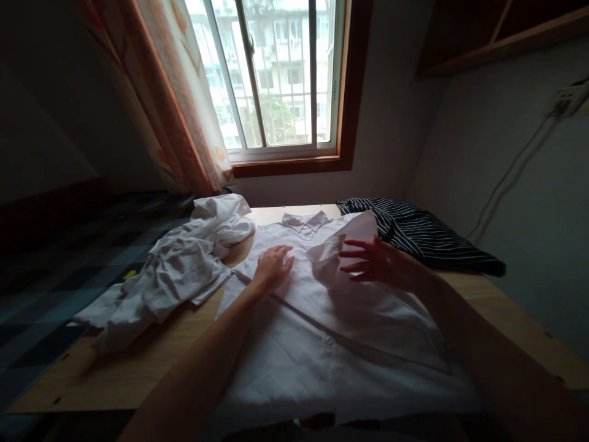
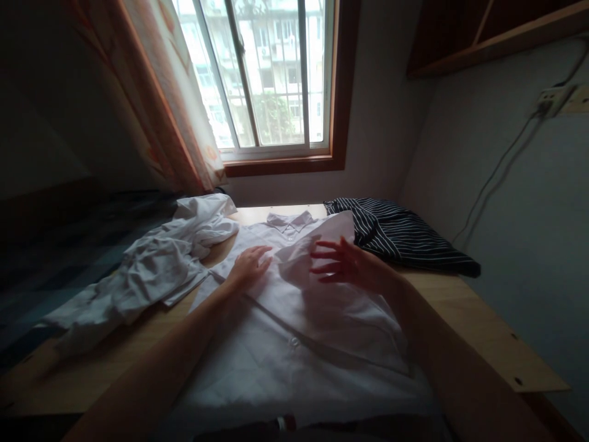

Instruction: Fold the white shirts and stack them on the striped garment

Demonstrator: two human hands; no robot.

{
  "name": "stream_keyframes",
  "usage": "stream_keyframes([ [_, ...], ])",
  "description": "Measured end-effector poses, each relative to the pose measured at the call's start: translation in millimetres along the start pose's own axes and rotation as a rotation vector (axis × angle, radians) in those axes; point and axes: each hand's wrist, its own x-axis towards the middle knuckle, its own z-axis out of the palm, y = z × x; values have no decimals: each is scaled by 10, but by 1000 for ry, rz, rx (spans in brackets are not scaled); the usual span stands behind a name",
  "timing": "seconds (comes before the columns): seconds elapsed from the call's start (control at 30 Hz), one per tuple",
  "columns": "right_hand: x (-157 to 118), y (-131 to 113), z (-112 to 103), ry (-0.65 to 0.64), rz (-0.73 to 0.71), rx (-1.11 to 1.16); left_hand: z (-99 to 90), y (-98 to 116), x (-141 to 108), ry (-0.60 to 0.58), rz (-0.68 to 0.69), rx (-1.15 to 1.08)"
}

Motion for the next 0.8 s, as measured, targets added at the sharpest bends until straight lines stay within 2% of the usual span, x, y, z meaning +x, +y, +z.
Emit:
stream_keyframes([
  [0.07, 36, 102, 51, -97, 31, -36, -93, 2, -14, 46, 65, -161],
  [0.1, 61, 156, 53, -102, 38, -59, -135, 6, -25, 63, 90, -236],
  [0.2, 154, 308, 4, 20, 60, -113, -232, 31, -66, 76, 109, -404],
  [0.27, 208, 378, -34, 126, 72, -109, -269, 62, -97, 48, 126, -434],
  [0.37, 248, 428, -60, 215, 79, -71, -259, 108, -132, 38, 213, -300],
  [0.47, 253, 442, -59, 218, 73, -64, -148, 115, -139, 43, 271, -143],
  [0.67, 247, 452, -55, 171, 71, -96, 162, 9, -57, 43, 124, -41],
  [0.8, 244, 446, -46, 168, 76, -100, 190, -34, 1, 44, 74, -52],
])
